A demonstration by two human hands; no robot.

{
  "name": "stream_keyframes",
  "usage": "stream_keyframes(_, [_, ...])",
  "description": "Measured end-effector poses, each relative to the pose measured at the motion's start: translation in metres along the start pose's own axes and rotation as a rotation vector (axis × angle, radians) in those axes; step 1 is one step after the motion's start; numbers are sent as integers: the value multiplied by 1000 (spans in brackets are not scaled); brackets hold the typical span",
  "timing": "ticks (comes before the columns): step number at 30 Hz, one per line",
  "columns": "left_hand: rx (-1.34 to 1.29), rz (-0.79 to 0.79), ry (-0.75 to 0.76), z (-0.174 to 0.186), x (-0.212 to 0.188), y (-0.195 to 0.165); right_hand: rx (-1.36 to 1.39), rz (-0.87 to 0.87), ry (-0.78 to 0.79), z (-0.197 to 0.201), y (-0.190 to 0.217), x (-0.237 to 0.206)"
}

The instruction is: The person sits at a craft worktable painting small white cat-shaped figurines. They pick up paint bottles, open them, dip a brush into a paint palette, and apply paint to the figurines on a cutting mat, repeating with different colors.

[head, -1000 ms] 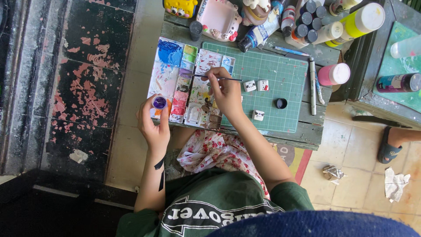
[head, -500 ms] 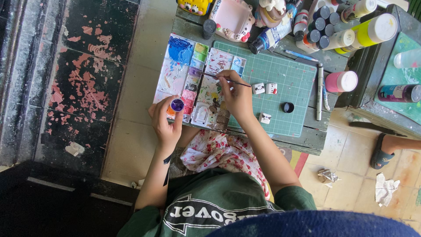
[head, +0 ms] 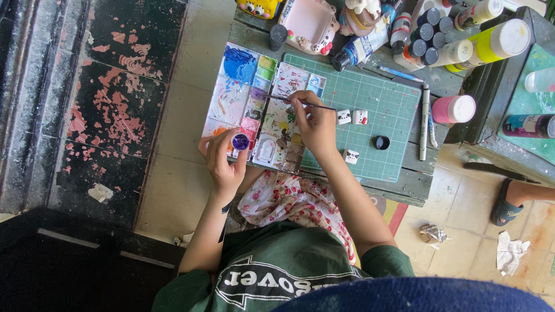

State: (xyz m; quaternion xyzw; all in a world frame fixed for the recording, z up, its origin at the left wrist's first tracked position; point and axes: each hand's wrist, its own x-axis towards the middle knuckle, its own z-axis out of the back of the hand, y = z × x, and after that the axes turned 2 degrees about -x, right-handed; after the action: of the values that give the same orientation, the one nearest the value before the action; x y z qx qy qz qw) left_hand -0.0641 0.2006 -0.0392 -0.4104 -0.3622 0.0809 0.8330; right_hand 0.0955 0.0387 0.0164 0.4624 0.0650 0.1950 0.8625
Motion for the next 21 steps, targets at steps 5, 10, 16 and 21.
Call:
stream_keyframes(5, [6, 0, 2, 0, -3, 2, -66, 47, -16, 3, 4, 2])
stream_keyframes(10, [-1, -2, 15, 2, -2, 2, -122, 129, -10, 8, 9, 5])
stream_keyframes(16, [1, 6, 14, 1, -1, -2, -208, 188, 21, 12, 16, 9])
stream_keyframes(21, [29, 14, 9, 2, 2, -4, -291, 255, 16, 14, 25, 11])
